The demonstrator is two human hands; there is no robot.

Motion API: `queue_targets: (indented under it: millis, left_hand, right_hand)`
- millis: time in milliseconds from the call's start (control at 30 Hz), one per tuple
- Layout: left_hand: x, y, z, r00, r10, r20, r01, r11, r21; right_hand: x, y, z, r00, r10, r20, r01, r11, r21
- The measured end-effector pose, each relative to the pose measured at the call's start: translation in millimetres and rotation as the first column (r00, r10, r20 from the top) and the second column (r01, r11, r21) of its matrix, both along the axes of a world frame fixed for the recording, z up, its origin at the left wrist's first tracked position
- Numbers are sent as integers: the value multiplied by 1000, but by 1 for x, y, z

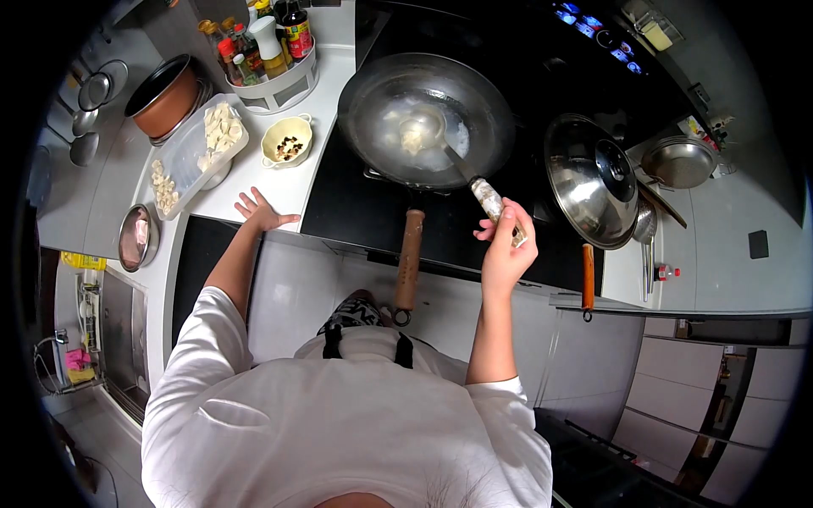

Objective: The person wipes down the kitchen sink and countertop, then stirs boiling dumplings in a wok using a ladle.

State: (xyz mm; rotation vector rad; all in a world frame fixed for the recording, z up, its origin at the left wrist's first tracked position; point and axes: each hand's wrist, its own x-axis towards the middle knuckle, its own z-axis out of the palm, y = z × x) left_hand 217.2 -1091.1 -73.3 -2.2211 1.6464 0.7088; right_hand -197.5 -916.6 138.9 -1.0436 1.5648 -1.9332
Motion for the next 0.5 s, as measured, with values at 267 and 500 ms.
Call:
queue_targets:
  millis: [267,500]
  left_hand:
    - [2,0,-6,1000,-5,-11,4,1000,-23]
    - [0,3,4,1000,-9,-9,9,1000,-20]
  right_hand:
    - [1,1,-7,955,28,-295,-36,999,-19]
    - [-13,-22,-5,641,-84,-763,73,996,-49]
